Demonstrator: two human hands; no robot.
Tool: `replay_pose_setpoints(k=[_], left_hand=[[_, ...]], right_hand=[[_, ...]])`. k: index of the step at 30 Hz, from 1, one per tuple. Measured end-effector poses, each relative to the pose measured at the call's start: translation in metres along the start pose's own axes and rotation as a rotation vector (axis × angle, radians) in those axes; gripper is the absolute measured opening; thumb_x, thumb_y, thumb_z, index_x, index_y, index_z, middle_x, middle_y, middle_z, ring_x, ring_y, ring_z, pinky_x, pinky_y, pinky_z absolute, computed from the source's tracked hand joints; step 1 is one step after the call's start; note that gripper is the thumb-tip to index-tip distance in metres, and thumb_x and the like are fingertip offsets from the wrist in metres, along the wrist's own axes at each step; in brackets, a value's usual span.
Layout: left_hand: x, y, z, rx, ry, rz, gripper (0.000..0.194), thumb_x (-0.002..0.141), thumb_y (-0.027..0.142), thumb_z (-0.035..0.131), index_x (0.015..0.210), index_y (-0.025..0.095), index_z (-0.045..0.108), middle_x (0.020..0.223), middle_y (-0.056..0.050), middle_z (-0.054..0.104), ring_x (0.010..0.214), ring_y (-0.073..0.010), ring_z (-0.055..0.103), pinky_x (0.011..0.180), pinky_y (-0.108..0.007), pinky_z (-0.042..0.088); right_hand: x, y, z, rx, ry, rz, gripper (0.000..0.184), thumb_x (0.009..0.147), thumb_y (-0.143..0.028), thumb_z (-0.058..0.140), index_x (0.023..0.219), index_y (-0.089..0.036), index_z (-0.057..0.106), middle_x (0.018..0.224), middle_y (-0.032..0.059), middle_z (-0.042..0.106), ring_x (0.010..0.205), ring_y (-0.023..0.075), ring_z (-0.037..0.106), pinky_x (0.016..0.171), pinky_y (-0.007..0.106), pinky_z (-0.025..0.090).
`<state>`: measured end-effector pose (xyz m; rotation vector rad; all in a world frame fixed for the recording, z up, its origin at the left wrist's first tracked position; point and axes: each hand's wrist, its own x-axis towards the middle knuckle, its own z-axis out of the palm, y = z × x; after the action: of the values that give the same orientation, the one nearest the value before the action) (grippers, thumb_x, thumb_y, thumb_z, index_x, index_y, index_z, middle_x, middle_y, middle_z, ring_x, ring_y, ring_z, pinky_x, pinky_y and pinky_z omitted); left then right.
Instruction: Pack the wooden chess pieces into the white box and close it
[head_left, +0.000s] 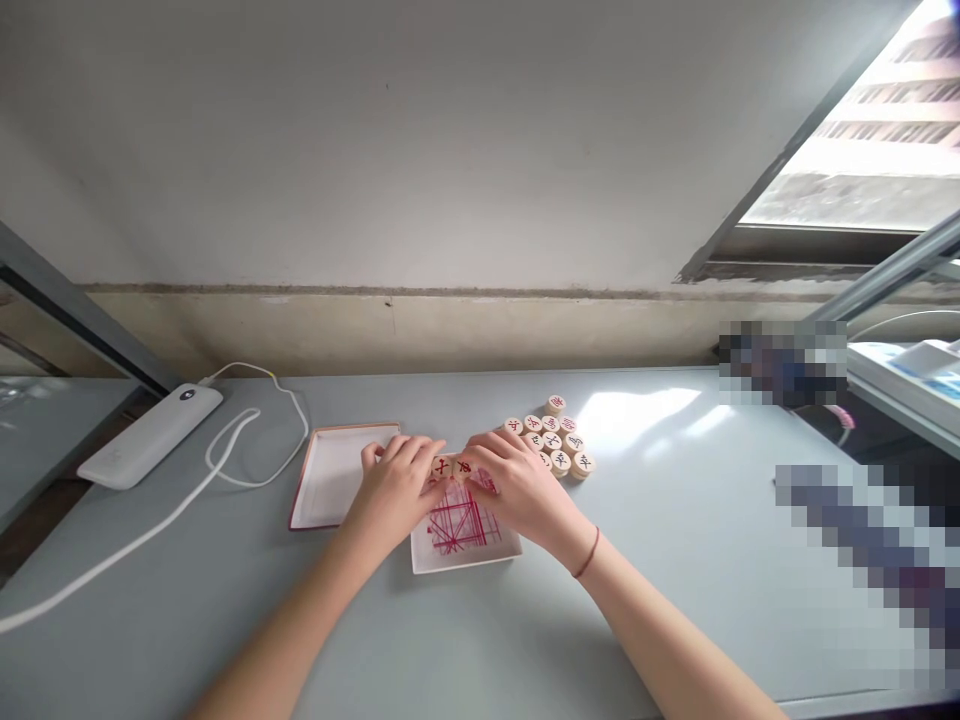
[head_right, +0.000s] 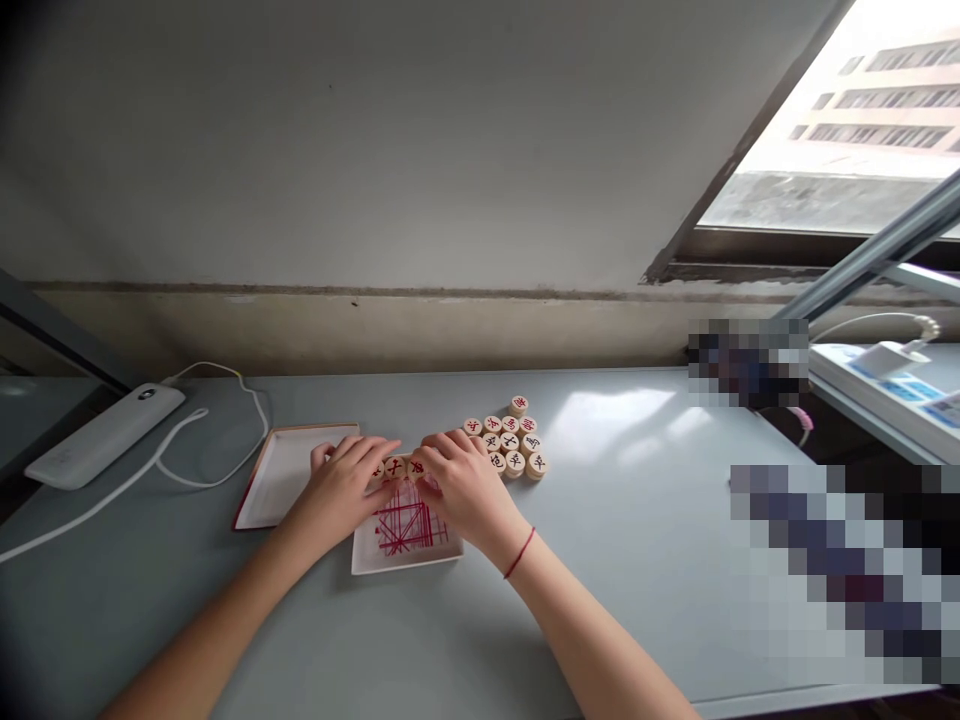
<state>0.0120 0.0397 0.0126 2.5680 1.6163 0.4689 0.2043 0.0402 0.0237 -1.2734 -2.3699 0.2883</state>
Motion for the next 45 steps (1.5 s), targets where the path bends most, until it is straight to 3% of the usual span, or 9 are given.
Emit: replay_pose_setpoints(k=[9,13,17,20,23,28,32,38,45], left_hand=[[0.0,-0.001,0.001,-0.004,-0.031,-0.001,0.015,0.091,0.026,0.056,0.106,0.027,0.06,0.102,0.0,0.068,0.096,-0.0194,0.058,0.082,-0.037,0.028],[0.0,-0.002,0.001,0.003,-0.009,0.003,0.017,0.092,0.025,0.053,0.107,0.028,0.061,0.102,-0.001,0.068,0.096,-0.0196,0.058,0.081,-0.036,0.028],[-0.001,-0.004,0.003,0.006,0.007,0.017,0.017,0.091,0.026,0.053,0.106,0.027,0.062,0.103,-0.002,0.068,0.096,-0.0202,0.058,0.08,-0.036,0.029],[-0.001,-0.005,0.004,0.008,0.015,0.014,0.016,0.091,0.027,0.055,0.105,0.026,0.063,0.102,-0.001,0.069,0.095,-0.0203,0.058,0.08,-0.037,0.029],[-0.001,-0.004,0.003,0.016,0.011,0.01,0.017,0.09,0.029,0.057,0.106,0.025,0.063,0.101,-0.001,0.069,0.095,-0.0204,0.058,0.08,-0.037,0.029],[-0.002,-0.004,0.002,0.027,0.008,0.005,0.019,0.089,0.03,0.058,0.106,0.026,0.064,0.101,-0.002,0.069,0.096,-0.0219,0.057,0.081,-0.039,0.032],[-0.002,-0.003,0.0,0.029,0.062,-0.037,0.037,0.085,0.041,0.063,0.118,0.025,0.061,0.113,-0.008,0.065,0.106,-0.0279,0.052,0.083,-0.041,0.036],[0.012,0.015,-0.008,-0.166,0.111,0.125,0.042,0.094,0.039,0.051,0.133,0.023,0.047,0.121,-0.008,0.06,0.104,-0.0217,0.057,0.087,-0.036,0.041],[0.02,0.031,-0.012,-0.254,0.069,0.111,0.028,0.091,0.023,0.054,0.119,0.026,0.055,0.109,-0.002,0.064,0.096,-0.0186,0.062,0.082,-0.033,0.04]], right_hand=[[0.001,0.001,0.014,-0.139,0.032,-0.031,0.014,0.085,-0.011,0.054,0.089,-0.021,0.062,0.092,0.0062,0.064,0.086,0.0235,0.051,0.078,0.038,0.041],[0.005,0.01,-0.002,-0.037,0.064,-0.002,0.009,0.086,-0.021,0.057,0.092,-0.022,0.063,0.096,0.006,0.065,0.088,0.0221,0.055,0.08,0.036,0.043],[0.018,0.048,-0.033,-0.127,0.189,0.349,0.021,0.089,-0.029,0.048,0.1,-0.02,0.064,0.106,0.0094,0.064,0.092,0.0225,0.06,0.078,0.032,0.045],[0.033,0.078,-0.048,-0.3,-0.043,0.706,0.033,0.088,-0.034,0.045,0.112,-0.018,0.062,0.112,0.0124,0.064,0.096,0.0251,0.061,0.074,0.031,0.045],[0.045,0.096,-0.05,-0.319,-0.219,0.804,0.029,0.082,-0.033,0.053,0.102,-0.018,0.067,0.095,0.0136,0.069,0.089,0.028,0.065,0.065,0.032,0.046],[0.054,0.099,-0.048,-0.327,-0.263,0.813,0.02,0.071,-0.02,0.061,0.088,-0.016,0.07,0.092,0.0183,0.069,0.087,0.0326,0.067,0.063,0.034,0.046],[0.045,0.077,-0.054,-0.289,-0.167,0.736,0.023,0.083,-0.027,0.053,0.098,-0.019,0.068,0.095,0.0129,0.071,0.092,0.0268,0.066,0.073,0.033,0.047],[0.01,0.017,-0.039,0.443,0.033,0.37,0.031,0.082,-0.045,0.059,0.104,-0.023,0.064,0.092,0.0037,0.071,0.084,0.0178,0.065,0.071,0.027,0.049],[-0.001,0.013,-0.024,0.731,0.036,0.379,0.027,0.082,-0.042,0.062,0.097,-0.02,0.063,0.095,0.0059,0.069,0.09,0.0189,0.065,0.072,0.029,0.052]])
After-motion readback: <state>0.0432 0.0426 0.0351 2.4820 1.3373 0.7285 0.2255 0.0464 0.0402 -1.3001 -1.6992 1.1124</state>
